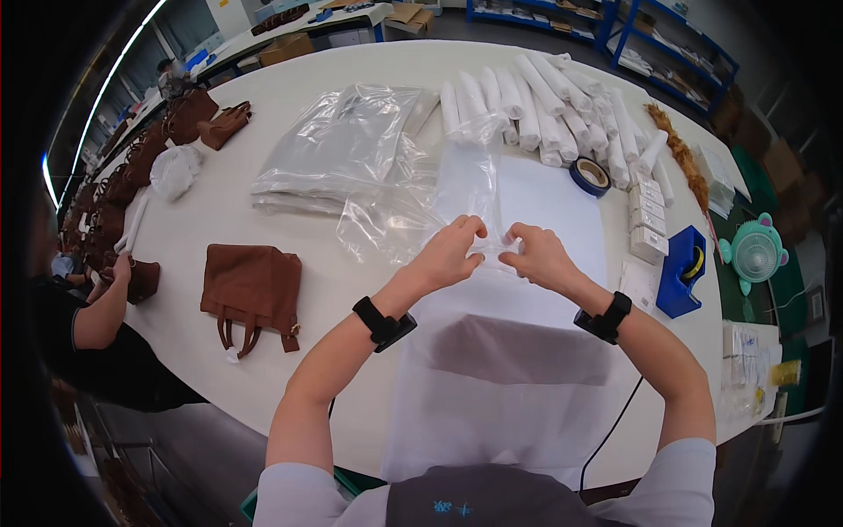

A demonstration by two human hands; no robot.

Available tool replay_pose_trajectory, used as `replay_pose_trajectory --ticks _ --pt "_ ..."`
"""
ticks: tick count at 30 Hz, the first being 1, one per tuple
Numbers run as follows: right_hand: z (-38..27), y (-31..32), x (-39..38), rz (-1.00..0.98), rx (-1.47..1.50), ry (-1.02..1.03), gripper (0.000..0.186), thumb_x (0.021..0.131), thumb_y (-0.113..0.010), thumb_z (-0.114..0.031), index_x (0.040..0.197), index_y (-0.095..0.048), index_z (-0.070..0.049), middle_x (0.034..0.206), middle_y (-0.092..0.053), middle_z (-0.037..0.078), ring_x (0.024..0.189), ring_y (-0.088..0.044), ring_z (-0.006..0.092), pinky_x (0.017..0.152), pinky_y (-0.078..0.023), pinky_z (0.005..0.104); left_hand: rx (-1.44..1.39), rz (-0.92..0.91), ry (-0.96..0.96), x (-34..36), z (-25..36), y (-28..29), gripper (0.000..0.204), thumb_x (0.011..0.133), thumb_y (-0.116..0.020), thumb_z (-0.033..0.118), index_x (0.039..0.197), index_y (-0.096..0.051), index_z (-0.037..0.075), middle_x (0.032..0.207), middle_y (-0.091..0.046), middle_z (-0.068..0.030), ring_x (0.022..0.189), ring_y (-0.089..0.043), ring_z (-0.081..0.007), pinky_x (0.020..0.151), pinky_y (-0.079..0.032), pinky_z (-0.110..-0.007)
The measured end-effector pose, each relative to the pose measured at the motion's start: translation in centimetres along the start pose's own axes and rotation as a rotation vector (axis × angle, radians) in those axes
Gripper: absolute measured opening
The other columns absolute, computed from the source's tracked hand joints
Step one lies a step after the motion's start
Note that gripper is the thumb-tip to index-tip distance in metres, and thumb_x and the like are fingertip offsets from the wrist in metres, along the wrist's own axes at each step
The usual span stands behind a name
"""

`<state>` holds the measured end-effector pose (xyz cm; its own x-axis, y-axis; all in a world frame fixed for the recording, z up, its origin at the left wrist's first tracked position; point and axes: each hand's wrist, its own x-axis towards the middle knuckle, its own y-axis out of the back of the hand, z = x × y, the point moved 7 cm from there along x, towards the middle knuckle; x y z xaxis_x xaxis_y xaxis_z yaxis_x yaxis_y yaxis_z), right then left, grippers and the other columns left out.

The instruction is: The person wraps brown handbags in white tissue paper and places them into clear plastic bags. They insert rolled paper into the bags to maintain shape, fold the tissue neatly, seal the plastic, and place the finished packages into a green bin. The process is repeated for multiple handbags.

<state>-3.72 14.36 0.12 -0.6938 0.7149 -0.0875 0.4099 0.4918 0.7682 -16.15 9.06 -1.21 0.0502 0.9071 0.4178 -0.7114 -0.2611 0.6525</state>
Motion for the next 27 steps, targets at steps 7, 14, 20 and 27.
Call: replay_pose_trajectory --ticks 7,14,20,27 --pt "1.1 0.9 -1.8 0.058 -0.183 0.031 0.025 0.085 -0.053 -0.023 0.08 -0.058 0.001 0.069 -0.059 0.022 0.067 -0.057 0.0408 0.062 -0.045 0.0468 0.166 0.038 0.106 0.1 -0.6 -0.9 0.015 0.074 -0.057 0.001 0.086 -0.05 0.005 0.083 -0.054 -0.0122 0.071 -0.054 -0.0321 0.063 -0.043 -0.041" --pt "12.1 10.0 -3.7 0.26 -0.157 -0.282 0.028 0.091 -0.042 -0.023 0.083 -0.058 -0.001 0.068 -0.058 0.021 0.062 -0.056 0.0408 0.058 -0.043 0.0449 0.491 0.077 0.453 -3.7 -9.3 6.8 0.02 0.073 -0.057 0.004 0.092 -0.059 0.009 0.083 -0.059 -0.0105 0.072 -0.058 -0.0298 0.062 -0.044 -0.039" --pt "9.8 25.0 -2.4 0.83 -0.404 0.026 0.024 0.086 -0.044 -0.02 0.095 -0.06 -0.004 0.066 -0.059 0.011 0.051 -0.054 0.0184 0.046 -0.043 0.0319 -0.696 0.404 0.329 5.0 -3.7 13.5 0.029 0.086 -0.049 0.015 0.109 -0.057 -0.002 0.09 -0.063 -0.0102 0.083 -0.063 -0.0196 0.064 -0.05 -0.031" --pt "6.3 28.6 -10.0 1.217 -0.939 0.421 0.013 0.076 -0.052 -0.009 0.084 -0.058 -0.001 0.075 -0.061 0.018 0.064 -0.061 0.0281 0.057 -0.046 0.0389 0.139 0.605 -0.072 5.1 5.2 17.9 0.022 0.082 -0.042 0.006 0.093 -0.058 -0.004 0.081 -0.065 -0.011 0.063 -0.056 -0.0108 0.062 -0.046 -0.024"
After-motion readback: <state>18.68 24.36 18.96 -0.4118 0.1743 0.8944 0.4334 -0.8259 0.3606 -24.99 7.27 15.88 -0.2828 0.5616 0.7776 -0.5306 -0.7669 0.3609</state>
